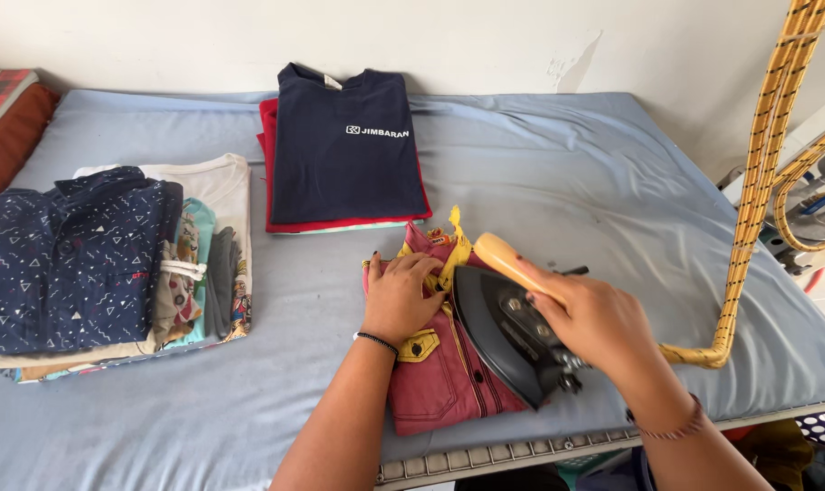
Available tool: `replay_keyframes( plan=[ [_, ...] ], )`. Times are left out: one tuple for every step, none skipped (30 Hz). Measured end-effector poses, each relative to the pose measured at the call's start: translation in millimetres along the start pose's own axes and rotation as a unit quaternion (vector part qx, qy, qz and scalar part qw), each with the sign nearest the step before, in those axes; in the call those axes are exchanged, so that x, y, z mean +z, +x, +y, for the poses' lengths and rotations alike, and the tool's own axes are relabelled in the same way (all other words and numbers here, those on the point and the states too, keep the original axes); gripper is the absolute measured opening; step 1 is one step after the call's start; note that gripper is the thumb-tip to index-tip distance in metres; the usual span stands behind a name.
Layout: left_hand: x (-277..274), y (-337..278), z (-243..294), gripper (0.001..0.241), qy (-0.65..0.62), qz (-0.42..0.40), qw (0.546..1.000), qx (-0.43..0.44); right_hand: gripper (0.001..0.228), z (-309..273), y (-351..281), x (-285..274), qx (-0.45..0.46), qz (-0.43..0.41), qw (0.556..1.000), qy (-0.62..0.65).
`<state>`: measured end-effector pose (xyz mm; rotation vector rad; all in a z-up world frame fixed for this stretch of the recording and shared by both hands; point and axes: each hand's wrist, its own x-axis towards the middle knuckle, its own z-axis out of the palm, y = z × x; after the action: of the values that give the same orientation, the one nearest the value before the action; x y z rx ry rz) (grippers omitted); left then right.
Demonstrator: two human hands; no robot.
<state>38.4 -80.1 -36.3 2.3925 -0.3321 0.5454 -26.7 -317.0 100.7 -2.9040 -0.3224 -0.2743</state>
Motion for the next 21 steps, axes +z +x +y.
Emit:
replay_keyframes(
  plan=[
    [1.0, -0.7, -1.0, 0.042, 0.003, -0.003, 1.0, 0.0, 0.049, -1.5, 5.6, 2.5, -0.005, 0.01, 1.0, 0.0],
    [1.6, -1.5, -2.0, 0.043, 0.006, -0.006, 1.0, 0.0, 0.049, -3.4, 11.1, 4.9, -0.004, 0.01, 1.0, -0.003],
    [2.1, -2.0, -2.8, 0.043, 0.01, -0.01, 1.0, 0.0, 0.049, -5.4, 16.7, 6.9, -0.002, 0.01, 1.0, -0.005],
    [2.5, -1.8, -3.1, 0.043, 0.011, -0.013, 1.0, -0.002, 0.048, -6.4, 21.6, 7.3, 0.0, 0.011, 1.0, -0.009],
    [2.2, -1.8, -3.7, 0.044, 0.013, -0.017, 1.0, -0.005, 0.048, -7.1, 26.2, 7.1, 0.003, -0.001, 1.0, -0.012],
    [2.4, -2.6, -3.5, 0.044, 0.014, -0.022, 1.0, -0.007, 0.049, -7.1, 28.7, 6.8, 0.007, -0.013, 1.0, -0.015],
    [2.0, -3.2, -3.5, 0.048, 0.015, -0.017, 1.0, -0.004, 0.049, -6.6, 29.3, 6.1, 0.012, -0.025, 0.999, -0.019],
    [1.2, -2.6, -3.5, 0.053, 0.016, -0.013, 1.0, -0.001, 0.05, -5.3, 28.9, 4.4, 0.025, -0.043, 0.999, -0.013],
    [0.7, -1.9, -2.7, 0.057, 0.017, -0.008, 1.0, 0.001, 0.051, -3.4, 27.2, 2.4, 0.039, -0.06, 0.997, -0.008],
    [-0.1, -1.8, -2.2, 0.06, 0.015, -0.019, 1.0, -0.005, 0.051, -2.5, 25.3, 1.6, 0.051, -0.078, 0.996, -0.002],
    [-1.0, -1.1, -2.1, 0.063, 0.014, -0.029, 0.999, -0.01, 0.052, -1.0, 21.8, 0.9, 0.04, -0.069, 0.997, -0.001],
    [-2.1, -1.5, -2.5, 0.066, 0.012, -0.04, 0.999, -0.018, 0.053, 1.3, 16.3, 0.3, 0.028, -0.062, 0.998, 0.0],
    [-2.7, -1.8, -2.7, 0.07, 0.003, -0.039, 0.999, -0.018, 0.053, 3.2, 11.7, 0.4, 0.016, -0.054, 0.998, 0.002],
    [-3.0, -1.4, -3.0, 0.074, -0.005, -0.037, 0.999, -0.019, 0.053, 4.4, 8.5, 1.4, -0.002, -0.038, 0.999, 0.012],
    [-3.2, -1.5, -3.4, 0.077, -0.014, -0.035, 0.999, -0.02, 0.053, 5.5, 6.1, 2.6, -0.019, -0.021, 0.999, 0.022],
    [-3.6, -0.7, -3.5, 0.078, -0.028, -0.02, 0.999, -0.021, 0.052, 6.6, 5.3, 3.9, -0.036, -0.003, 0.999, 0.034],
    [-3.5, 0.4, -3.3, 0.078, -0.043, -0.004, 0.999, -0.022, 0.052, 7.3, 5.8, 5.3, -0.029, -0.002, 0.999, 0.016],
    [-3.0, 1.2, -3.0, 0.079, -0.058, 0.011, 0.998, -0.023, 0.051, 7.4, 7.1, 7.4, -0.021, 0.0, 1.0, -0.001],
    [-2.5, 2.6, -3.2, 0.08, -0.072, 0.005, 0.997, -0.035, 0.051, 7.1, 9.3, 9.3, -0.014, 0.001, 1.0, -0.019],
    [-2.3, 3.6, -4.1, 0.082, -0.087, 0.0, 0.995, -0.048, 0.051, 6.1, 12.9, 11.3, -0.012, 0.001, 1.0, -0.022],
    [-2.1, 4.4, -4.8, 0.084, -0.101, -0.005, 0.993, -0.062, 0.051, 4.5, 18.1, 13.1, -0.01, 0.002, 1.0, -0.024]
  ],
)
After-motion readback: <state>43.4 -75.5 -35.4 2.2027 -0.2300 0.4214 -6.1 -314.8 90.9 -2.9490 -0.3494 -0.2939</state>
